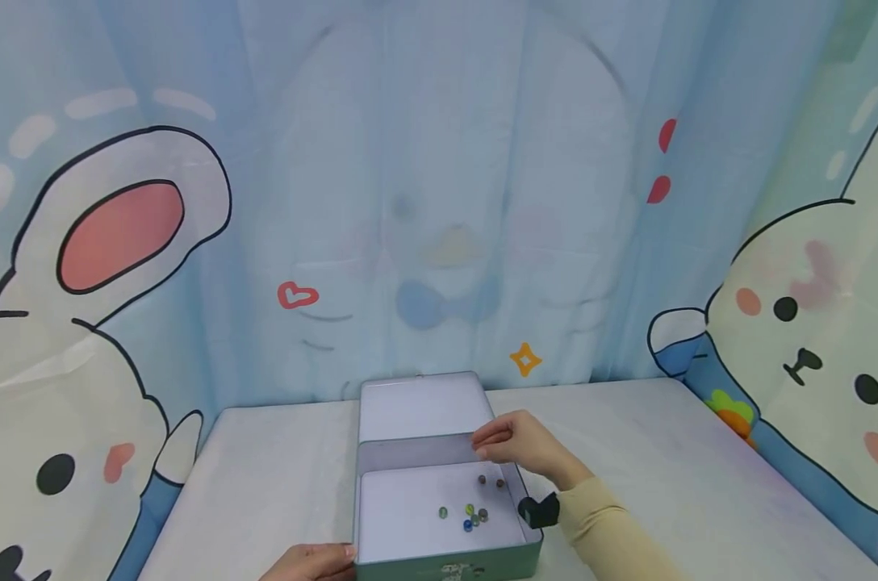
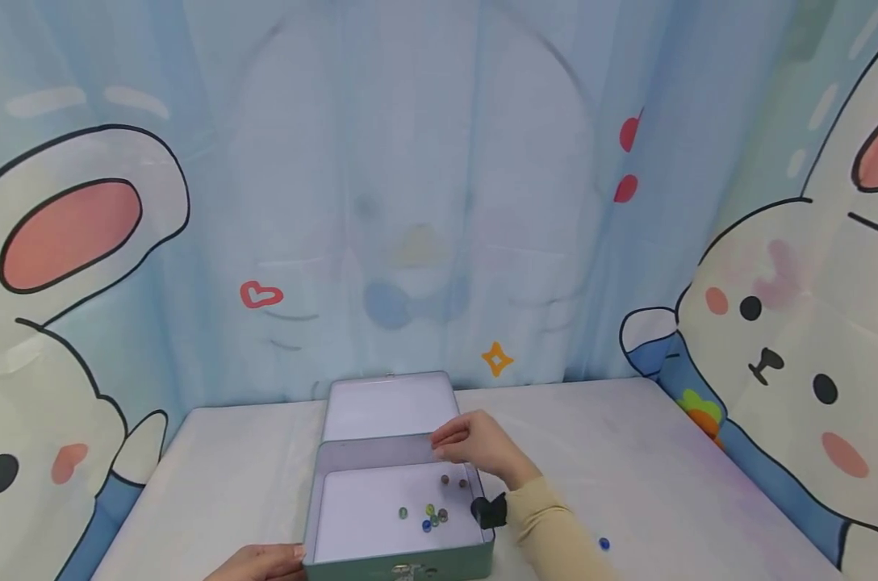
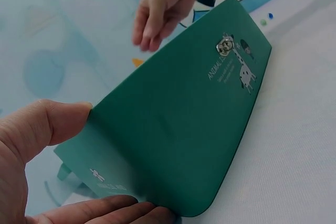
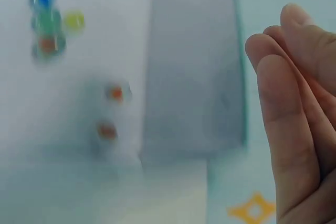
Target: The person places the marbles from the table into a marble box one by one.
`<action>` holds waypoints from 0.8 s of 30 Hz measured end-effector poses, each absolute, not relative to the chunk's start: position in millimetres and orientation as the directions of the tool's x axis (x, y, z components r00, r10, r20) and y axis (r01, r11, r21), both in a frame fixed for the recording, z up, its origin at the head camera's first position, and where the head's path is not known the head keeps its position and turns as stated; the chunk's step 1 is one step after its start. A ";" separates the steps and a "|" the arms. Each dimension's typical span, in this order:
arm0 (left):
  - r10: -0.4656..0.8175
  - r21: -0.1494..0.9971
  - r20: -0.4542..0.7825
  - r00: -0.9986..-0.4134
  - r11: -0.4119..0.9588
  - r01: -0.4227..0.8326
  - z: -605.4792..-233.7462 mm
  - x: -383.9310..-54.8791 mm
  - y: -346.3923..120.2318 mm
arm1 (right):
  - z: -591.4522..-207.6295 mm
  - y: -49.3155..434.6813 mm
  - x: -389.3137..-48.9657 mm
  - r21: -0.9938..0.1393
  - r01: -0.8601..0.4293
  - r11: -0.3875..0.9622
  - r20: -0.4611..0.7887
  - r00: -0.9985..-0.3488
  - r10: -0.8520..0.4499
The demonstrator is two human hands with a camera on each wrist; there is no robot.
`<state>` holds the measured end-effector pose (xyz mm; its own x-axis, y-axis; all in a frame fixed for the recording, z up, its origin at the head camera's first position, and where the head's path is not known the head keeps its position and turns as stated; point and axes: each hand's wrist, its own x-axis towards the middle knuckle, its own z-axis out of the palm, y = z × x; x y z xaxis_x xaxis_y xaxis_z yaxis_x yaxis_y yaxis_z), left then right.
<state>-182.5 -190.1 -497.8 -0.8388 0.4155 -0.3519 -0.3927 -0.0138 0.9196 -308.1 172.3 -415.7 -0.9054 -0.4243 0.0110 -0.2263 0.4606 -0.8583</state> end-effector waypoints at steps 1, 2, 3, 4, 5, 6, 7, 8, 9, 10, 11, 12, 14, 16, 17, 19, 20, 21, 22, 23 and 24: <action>0.416 0.919 -0.352 -0.839 -0.017 -0.394 -497.7 -182.3 -190.0 | -412.6 184.2 -307.4 -0.861 -0.225 0.456 0.017 -0.909 -0.418; 0.419 0.917 -0.354 -0.836 -0.021 -0.399 -497.9 -182.2 -189.8 | -409.2 196.5 -305.9 -0.856 -0.219 0.468 0.019 -0.918 -0.395; 0.419 0.916 -0.357 -0.835 -0.021 -0.402 -497.8 -182.3 -190.0 | -406.2 209.9 -305.0 -0.851 -0.208 0.483 0.016 -0.929 -0.371; 0.422 0.913 -0.360 -0.832 -0.021 -0.407 -497.8 -182.5 -190.2 | -403.7 224.0 -303.5 -0.846 -0.188 0.499 0.009 -0.941 -0.338; 0.425 0.911 -0.365 -0.828 -0.020 -0.412 -497.7 -182.6 -190.2 | -401.4 238.0 -302.0 -0.841 -0.159 0.517 -0.005 -0.954 -0.300; 0.427 0.908 -0.371 -0.825 -0.017 -0.418 -497.6 -183.0 -190.3 | -399.9 252.5 -300.7 -0.836 -0.125 0.533 -0.022 -0.965 -0.261; 0.430 0.906 -0.377 -0.820 -0.015 -0.424 -497.6 -183.4 -190.5 | -398.9 266.5 -299.5 -0.831 -0.092 0.548 -0.040 -0.974 -0.224; 0.430 0.903 -0.383 -0.818 -0.012 -0.429 -497.5 -183.7 -190.5 | -398.5 279.6 -298.6 -0.829 -0.056 0.557 -0.059 -0.981 -0.187; 0.430 0.902 -0.386 -0.816 -0.011 -0.432 -497.5 -184.1 -190.9 | -399.1 291.9 -297.7 -0.826 -0.024 0.564 -0.078 -0.985 -0.155; 0.428 0.901 -0.389 -0.816 -0.008 -0.434 -497.1 -184.1 -191.3 | -401.2 302.8 -296.7 -0.825 0.006 0.565 -0.095 -0.987 -0.128; 0.424 0.901 -0.391 -0.817 -0.005 -0.433 -496.8 -184.0 -191.5 | -403.9 312.1 -295.6 -0.823 0.033 0.567 -0.113 -0.988 -0.106; 0.421 0.902 -0.390 -0.819 -0.004 -0.431 -496.6 -183.9 -191.6 | -407.4 319.9 -294.6 -0.821 0.054 0.568 -0.126 -0.988 -0.088; 0.418 0.904 -0.387 -0.822 -0.005 -0.428 -496.4 -183.2 -191.4 | -417.6 330.1 -292.5 -0.819 0.099 0.566 -0.156 -0.986 -0.053; 0.416 0.906 -0.382 -0.825 -0.009 -0.424 -496.5 -182.4 -190.8 | -430.6 334.9 -290.3 -0.813 0.139 0.566 -0.185 -0.982 -0.025; 0.416 0.906 -0.381 -0.826 -0.011 -0.423 -496.5 -182.0 -190.3 | -437.7 335.7 -289.2 -0.807 0.159 0.568 -0.201 -0.980 -0.011; 0.419 0.904 -0.382 -0.824 -0.017 -0.428 -496.3 -181.4 -189.4 | -452.9 335.9 -287.7 -0.796 0.198 0.573 -0.232 -0.973 0.014; 0.421 0.903 -0.383 -0.822 -0.019 -0.430 -496.1 -181.2 -188.9 | -459.9 335.2 -286.8 -0.789 0.215 0.576 -0.245 -0.969 0.026; 0.424 0.902 -0.384 -0.820 -0.020 -0.432 -495.9 -181.1 -188.5 | -466.4 334.7 -286.1 -0.781 0.228 0.581 -0.257 -0.966 0.033; 0.427 0.900 -0.385 -0.818 -0.021 -0.435 -495.5 -180.9 -188.1 | -472.3 334.2 -285.0 -0.774 0.235 0.588 -0.264 -0.964 0.038; 0.430 0.898 -0.387 -0.815 -0.023 -0.438 -495.2 -180.8 -187.8 | -477.4 333.6 -284.1 -0.766 0.239 0.597 -0.267 -0.963 0.043; 0.434 0.897 -0.387 -0.813 -0.026 -0.441 -494.9 -180.7 -187.4 | -481.5 332.9 -283.3 -0.760 0.241 0.603 -0.267 -0.962 0.048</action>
